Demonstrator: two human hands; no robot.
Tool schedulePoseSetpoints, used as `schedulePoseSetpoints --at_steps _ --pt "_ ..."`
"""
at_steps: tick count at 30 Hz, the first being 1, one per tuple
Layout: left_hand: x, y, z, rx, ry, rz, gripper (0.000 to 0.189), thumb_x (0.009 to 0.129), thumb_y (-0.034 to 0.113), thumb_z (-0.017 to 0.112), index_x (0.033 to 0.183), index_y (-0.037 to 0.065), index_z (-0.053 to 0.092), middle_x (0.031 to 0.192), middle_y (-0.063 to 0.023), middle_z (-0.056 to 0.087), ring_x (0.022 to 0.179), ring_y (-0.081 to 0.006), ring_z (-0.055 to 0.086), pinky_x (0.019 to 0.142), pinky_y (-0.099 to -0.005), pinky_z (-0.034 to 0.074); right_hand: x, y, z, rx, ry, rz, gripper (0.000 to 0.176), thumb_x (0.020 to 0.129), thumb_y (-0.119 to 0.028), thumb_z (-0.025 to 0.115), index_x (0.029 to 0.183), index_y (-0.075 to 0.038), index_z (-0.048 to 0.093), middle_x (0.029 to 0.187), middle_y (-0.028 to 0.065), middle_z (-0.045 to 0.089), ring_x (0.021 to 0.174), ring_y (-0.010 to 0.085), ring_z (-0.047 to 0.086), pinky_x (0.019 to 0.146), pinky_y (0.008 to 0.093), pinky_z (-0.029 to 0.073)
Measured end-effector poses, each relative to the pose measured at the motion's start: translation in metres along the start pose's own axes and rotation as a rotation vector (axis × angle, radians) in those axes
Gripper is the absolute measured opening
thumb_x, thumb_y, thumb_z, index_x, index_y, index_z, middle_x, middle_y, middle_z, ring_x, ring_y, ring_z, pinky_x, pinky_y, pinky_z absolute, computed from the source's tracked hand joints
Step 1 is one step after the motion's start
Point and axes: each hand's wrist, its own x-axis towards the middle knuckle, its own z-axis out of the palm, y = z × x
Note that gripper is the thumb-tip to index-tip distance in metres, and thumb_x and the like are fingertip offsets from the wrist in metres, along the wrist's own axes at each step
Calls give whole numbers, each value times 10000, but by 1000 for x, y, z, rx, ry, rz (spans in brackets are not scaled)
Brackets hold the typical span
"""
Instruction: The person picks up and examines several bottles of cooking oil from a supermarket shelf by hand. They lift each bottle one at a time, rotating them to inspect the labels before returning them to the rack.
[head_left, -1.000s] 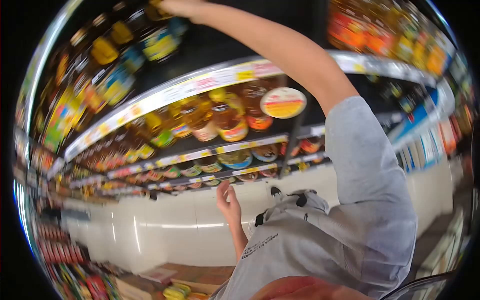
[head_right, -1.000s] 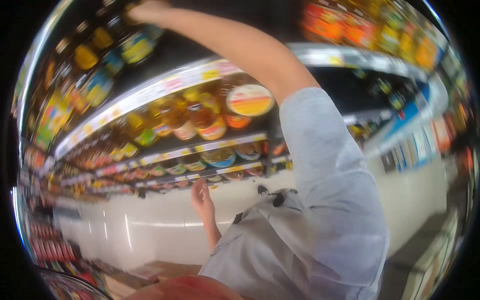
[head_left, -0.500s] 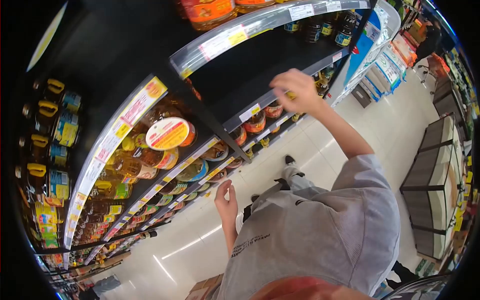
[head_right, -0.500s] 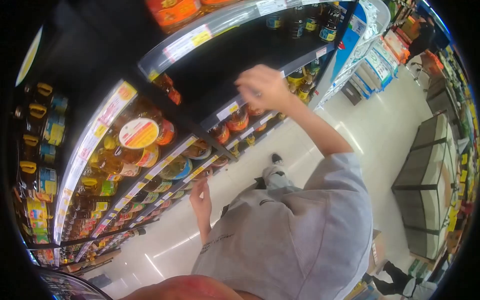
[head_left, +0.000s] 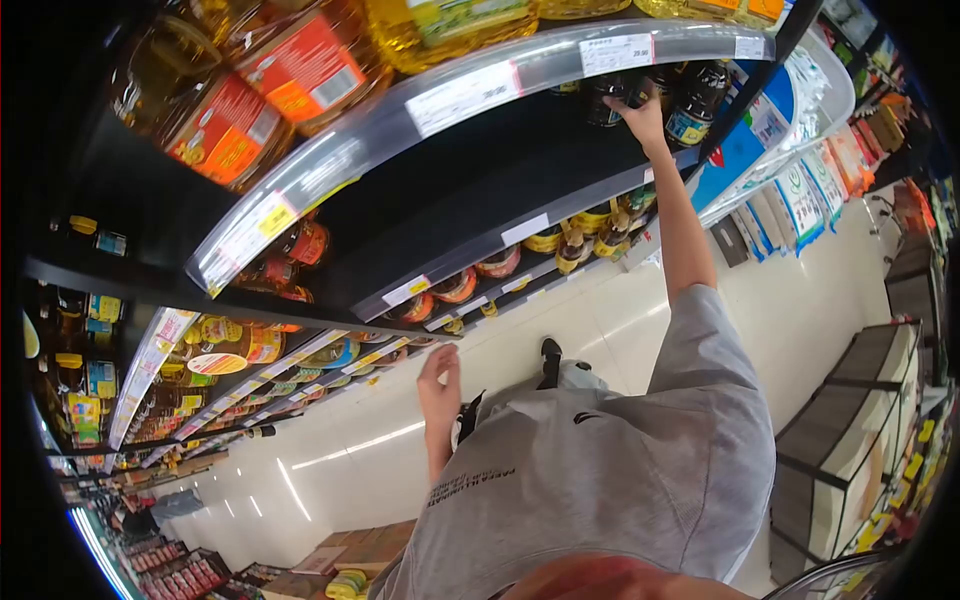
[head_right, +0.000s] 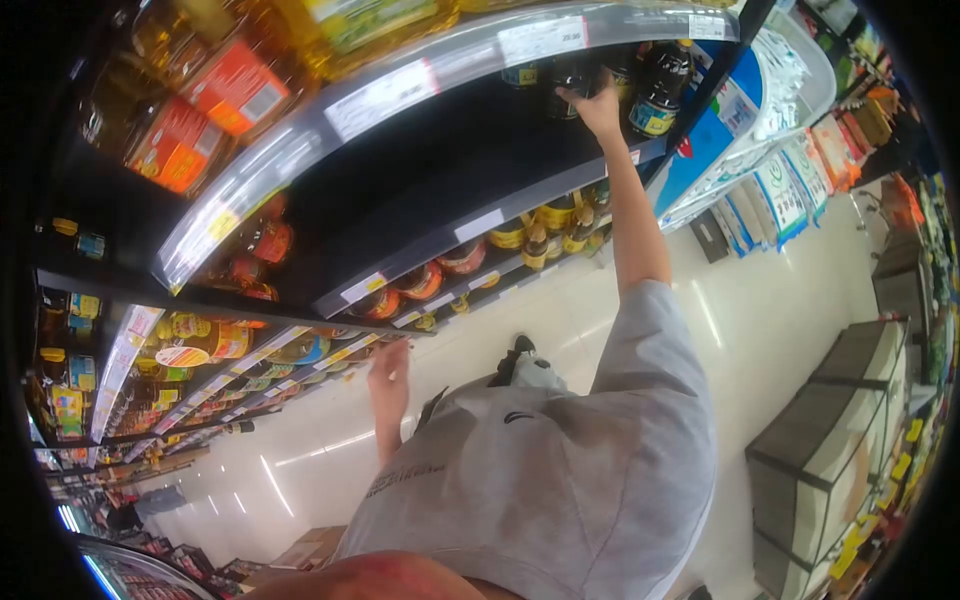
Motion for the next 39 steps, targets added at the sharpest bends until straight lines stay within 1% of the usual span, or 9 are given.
schedulePoseSetpoints --at_steps 5,7,11,13,24,27,30,34,39 --pt "-15 19 49 59 -59 53 247 910 109 630 1125 -11 643 1056 -183 691 998 -305 674 868 -372 522 43 53 34 99 -57 -255 1036 591 -166 952 1362 6 282 1204 144 533 1123 230 535 978 339 459" --pt "-22 21 52 128 -28 4 233 912 107 626 1110 -14 648 1045 -185 696 991 -301 677 854 -375 523 47 83 50 340 -140 -115 1083 581 -56 943 1373 -7 206 1209 134 523 1083 210 554 945 310 486" --pt "-21 17 55 143 39 -24 226 913 104 624 1108 -8 651 1031 -188 701 970 -309 682 827 -379 528 26 70 47 375 -115 -29 1219 543 -309 971 1440 11 209 1267 170 535 1146 264 553 986 343 465" --pt "-13 27 59 152 47 -34 227 917 99 624 1114 -9 649 1040 -179 702 972 -295 686 843 -373 529 23 49 34 -85 -108 174 1234 528 -446 947 1450 -15 249 1285 218 562 1178 310 578 1000 368 462" --pt "112 102 110 -173 -116 126 244 964 153 612 1145 -11 613 1020 -105 700 977 -171 673 871 -289 510 -57 -32 31 6 -153 207 1104 519 -483 922 1371 21 432 1140 202 665 1056 342 653 927 402 497" --pt "129 119 118 -277 -135 166 282 975 150 594 1208 -7 584 1153 -115 670 1064 -167 627 909 -280 481 -79 -31 50 333 -182 194 930 587 -394 920 1310 8 496 1091 150 677 1008 273 658 900 366 500" --pt "129 124 115 -257 -94 188 315 961 147 611 1233 -4 571 1220 -133 635 1127 -196 605 943 -303 475 -100 -60 48 683 -291 463 619 707 -237 872 1186 -10 553 1084 101 652 942 190 635 832 301 502" --pt "124 125 101 -67 128 288 458 896 255 703 1254 9 560 1251 -157 609 1159 -269 595 965 -397 472 -121 -90 39 872 -443 615 608 730 -205 850 1218 -10 544 1157 106 628 1003 193 609 909 331 468" --pt "122 117 89 -190 -13 157 687 849 307 761 1364 -17 441 1270 -177 579 1116 -242 595 941 -357 479 -173 -130 22 866 -669 642 654 728 -256 849 1237 20 544 1109 115 654 1012 215 620 908 348 479"
